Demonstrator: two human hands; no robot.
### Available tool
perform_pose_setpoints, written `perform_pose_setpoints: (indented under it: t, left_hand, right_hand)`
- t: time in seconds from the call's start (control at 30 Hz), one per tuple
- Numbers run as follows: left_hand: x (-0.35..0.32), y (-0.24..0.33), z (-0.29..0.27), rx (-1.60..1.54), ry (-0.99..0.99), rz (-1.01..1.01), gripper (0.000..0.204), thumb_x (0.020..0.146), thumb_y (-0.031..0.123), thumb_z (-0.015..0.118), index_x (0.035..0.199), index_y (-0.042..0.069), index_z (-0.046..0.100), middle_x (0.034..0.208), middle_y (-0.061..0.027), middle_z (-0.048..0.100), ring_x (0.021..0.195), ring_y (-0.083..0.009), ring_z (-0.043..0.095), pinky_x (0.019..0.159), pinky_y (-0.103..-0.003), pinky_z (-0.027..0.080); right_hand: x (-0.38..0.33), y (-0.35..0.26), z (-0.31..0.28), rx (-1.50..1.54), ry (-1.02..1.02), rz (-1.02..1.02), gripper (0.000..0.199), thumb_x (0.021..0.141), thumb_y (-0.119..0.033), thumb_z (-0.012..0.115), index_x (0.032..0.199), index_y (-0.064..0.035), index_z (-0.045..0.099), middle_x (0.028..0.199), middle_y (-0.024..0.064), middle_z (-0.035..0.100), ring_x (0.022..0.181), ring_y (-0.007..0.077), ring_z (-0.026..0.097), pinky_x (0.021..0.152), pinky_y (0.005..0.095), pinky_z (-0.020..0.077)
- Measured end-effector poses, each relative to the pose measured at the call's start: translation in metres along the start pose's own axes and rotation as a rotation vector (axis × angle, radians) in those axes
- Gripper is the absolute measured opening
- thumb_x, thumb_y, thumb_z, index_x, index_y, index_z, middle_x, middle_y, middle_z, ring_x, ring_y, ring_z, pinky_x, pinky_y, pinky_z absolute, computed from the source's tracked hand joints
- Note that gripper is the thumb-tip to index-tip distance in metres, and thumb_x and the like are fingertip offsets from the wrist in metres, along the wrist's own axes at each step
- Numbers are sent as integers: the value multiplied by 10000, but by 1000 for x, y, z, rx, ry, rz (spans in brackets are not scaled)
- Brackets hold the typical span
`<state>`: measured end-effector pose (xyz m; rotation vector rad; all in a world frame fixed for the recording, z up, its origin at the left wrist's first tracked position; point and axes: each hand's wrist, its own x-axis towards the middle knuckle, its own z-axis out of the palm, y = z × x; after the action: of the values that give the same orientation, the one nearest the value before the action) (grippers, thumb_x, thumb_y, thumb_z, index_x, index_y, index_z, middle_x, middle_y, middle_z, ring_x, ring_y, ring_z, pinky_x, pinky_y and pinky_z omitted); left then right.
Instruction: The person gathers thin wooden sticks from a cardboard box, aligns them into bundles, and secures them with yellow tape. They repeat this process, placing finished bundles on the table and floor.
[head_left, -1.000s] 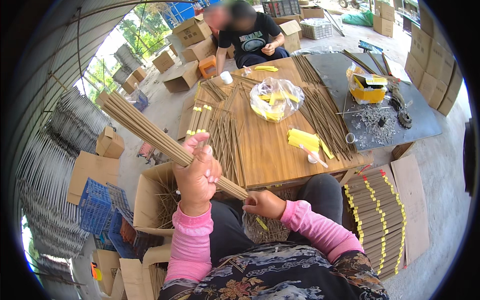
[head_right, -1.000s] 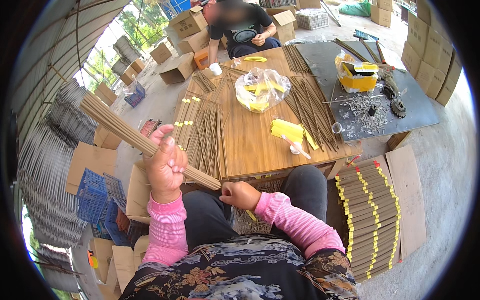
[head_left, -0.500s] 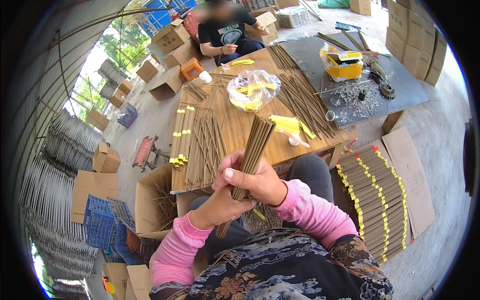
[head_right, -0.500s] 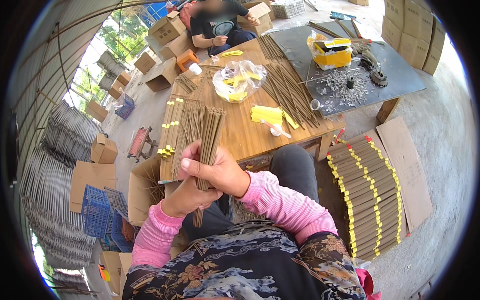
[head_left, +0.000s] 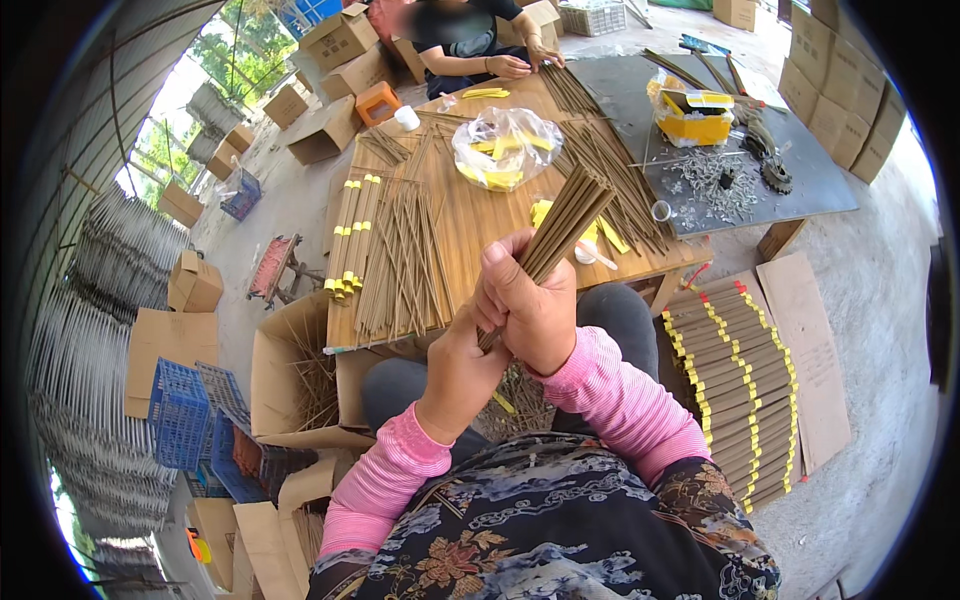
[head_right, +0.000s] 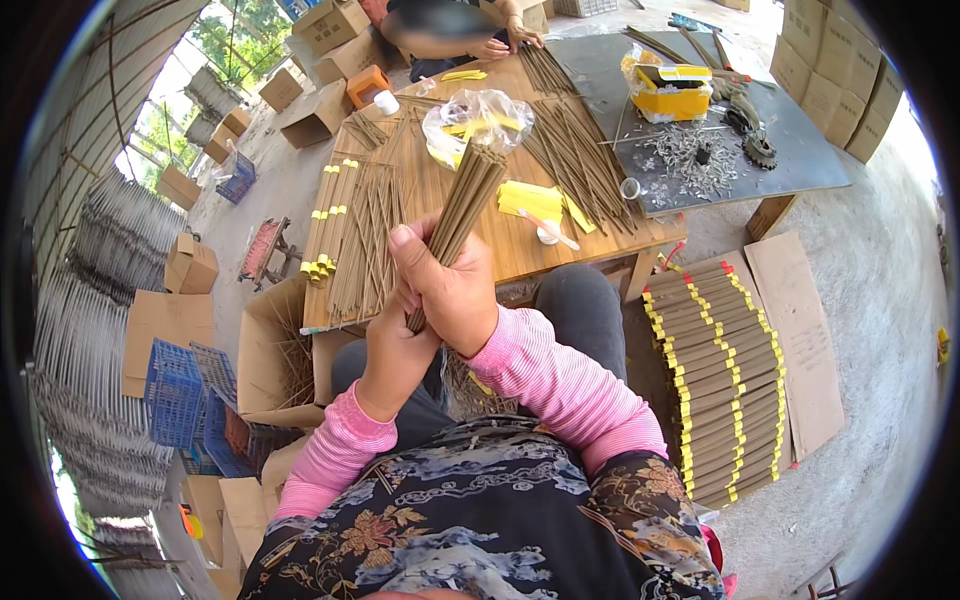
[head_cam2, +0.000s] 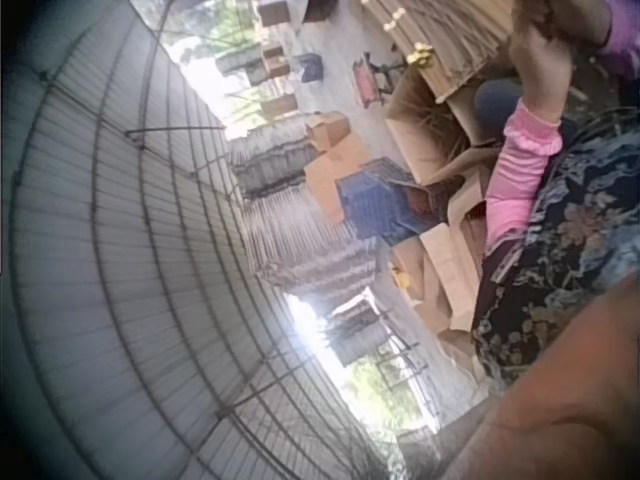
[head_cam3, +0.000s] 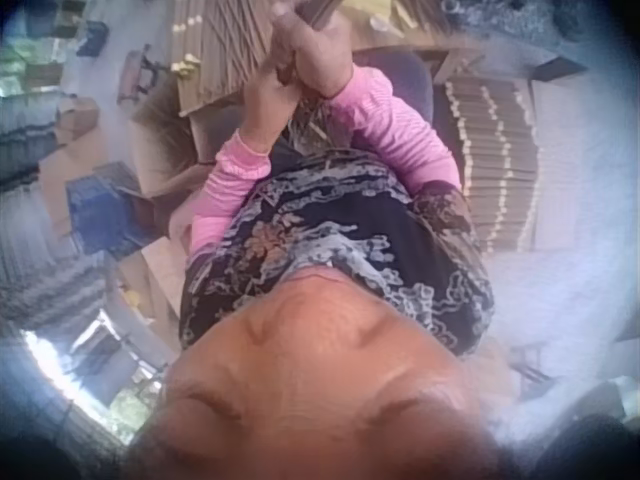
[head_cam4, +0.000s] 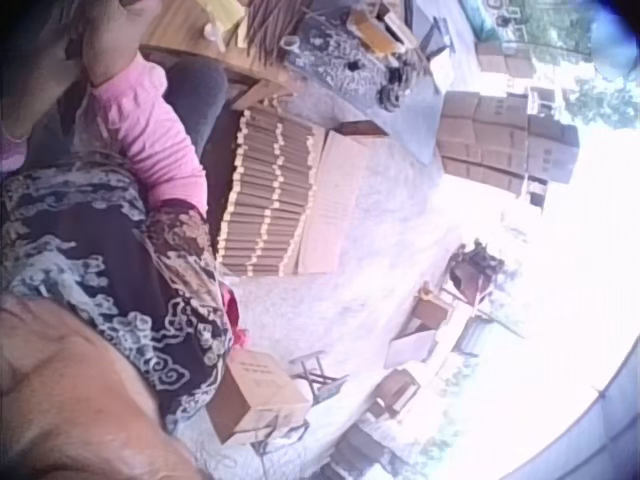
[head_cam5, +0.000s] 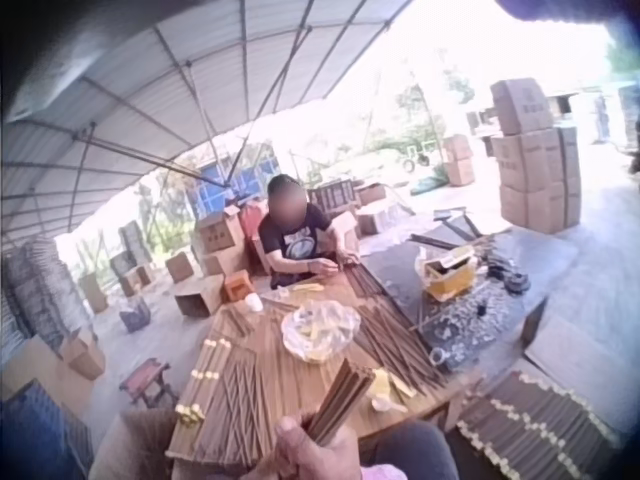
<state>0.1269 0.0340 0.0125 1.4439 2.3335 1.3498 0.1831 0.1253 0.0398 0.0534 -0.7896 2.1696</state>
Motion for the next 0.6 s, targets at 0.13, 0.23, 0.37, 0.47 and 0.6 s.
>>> perform_pose_setpoints:
  t: [0.13, 0.23, 0.37, 0.47, 0.6]
  left_hand:
    - [1, -13, 3, -191, -27, 25, 266, 682, 5, 619, 931, 16, 526, 816, -135, 601, 779, -276, 610, 665, -303, 466]
    - [7, -7, -4, -150, -85, 67, 253, 687, -10, 605, 928, 18, 530, 820, -133, 603, 780, -262, 613, 669, -300, 465]
    - [18, -14, 1, -234, -5, 203, 202, 719, -6, 597, 911, 39, 552, 819, -91, 612, 788, -188, 612, 672, -284, 466]
    - [43, -25, 7, -282, 57, 259, 198, 723, -1, 596, 913, 39, 553, 819, -86, 612, 790, -183, 610, 674, -282, 466]
    - [84, -45, 13, -273, 152, 258, 193, 729, 5, 594, 915, 39, 555, 818, -81, 613, 793, -177, 609, 676, -280, 465]
  right_hand:
    - [-2, 5, 1, -66, -23, 5, 140, 841, -111, 562, 811, -32, 450, 549, 9, 413, 425, 92, 384, 394, 237, 345]
    - [3, 4, -3, -87, -125, 23, 155, 829, -121, 581, 818, -14, 470, 570, 27, 457, 451, 100, 440, 417, 234, 373]
    - [8, -9, 5, -301, -269, 116, 159, 806, -140, 613, 760, -16, 523, 603, 28, 526, 518, 89, 505, 468, 225, 401]
    - [25, -12, 12, -588, -403, 19, 156, 791, -166, 628, 757, -33, 556, 615, 0, 536, 548, 70, 503, 492, 229, 406]
    - [62, 14, 16, -778, -478, -134, 155, 759, -175, 642, 796, -32, 593, 658, 66, 597, 600, 114, 578, 543, 262, 459]
